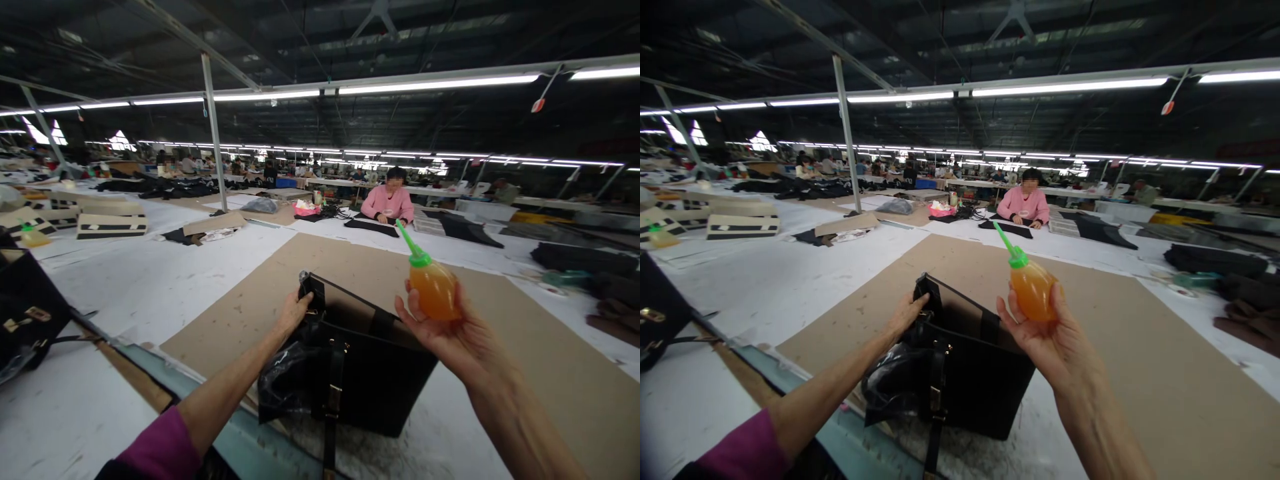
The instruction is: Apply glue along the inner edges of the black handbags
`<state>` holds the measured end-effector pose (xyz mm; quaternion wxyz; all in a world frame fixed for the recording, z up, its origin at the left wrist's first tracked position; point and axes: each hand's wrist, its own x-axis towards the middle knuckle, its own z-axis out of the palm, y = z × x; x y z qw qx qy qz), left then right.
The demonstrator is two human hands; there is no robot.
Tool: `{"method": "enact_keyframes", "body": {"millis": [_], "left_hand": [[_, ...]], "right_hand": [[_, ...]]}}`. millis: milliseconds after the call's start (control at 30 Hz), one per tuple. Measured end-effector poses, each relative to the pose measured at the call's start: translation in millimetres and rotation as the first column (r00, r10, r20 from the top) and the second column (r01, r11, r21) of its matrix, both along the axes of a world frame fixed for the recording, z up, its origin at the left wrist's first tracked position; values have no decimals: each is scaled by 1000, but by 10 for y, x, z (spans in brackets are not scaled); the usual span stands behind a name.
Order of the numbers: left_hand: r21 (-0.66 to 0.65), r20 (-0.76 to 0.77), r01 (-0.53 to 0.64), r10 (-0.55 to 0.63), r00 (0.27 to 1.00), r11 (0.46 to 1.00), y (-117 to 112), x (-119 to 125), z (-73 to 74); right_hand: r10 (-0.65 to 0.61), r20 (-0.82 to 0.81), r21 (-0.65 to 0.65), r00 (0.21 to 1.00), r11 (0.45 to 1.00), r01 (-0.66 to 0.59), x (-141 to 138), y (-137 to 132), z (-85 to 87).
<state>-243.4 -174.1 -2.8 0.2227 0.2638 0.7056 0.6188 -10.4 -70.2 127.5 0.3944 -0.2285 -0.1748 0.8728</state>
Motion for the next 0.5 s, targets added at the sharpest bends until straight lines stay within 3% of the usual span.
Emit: {"method": "enact_keyframes", "body": {"millis": [100,200,333,500], "left_hand": [[68,24,57,-59,998,996,-8,-58,-45],[131,29,77,-82,996,988,-16,-74,48],[254,-58,91,-79,995,963,-7,-28,400],[244,-311,149,-68,948,958,79,73,1011]], "right_hand": [[9,22,15,1000,1000,-10,36,-6,6],[19,28,36,999,999,-20,132,-4,5],[-40,33,6,999,999,40,317,-49,27],[-90,21,-85,996,992,92,554,-201,1]]}}
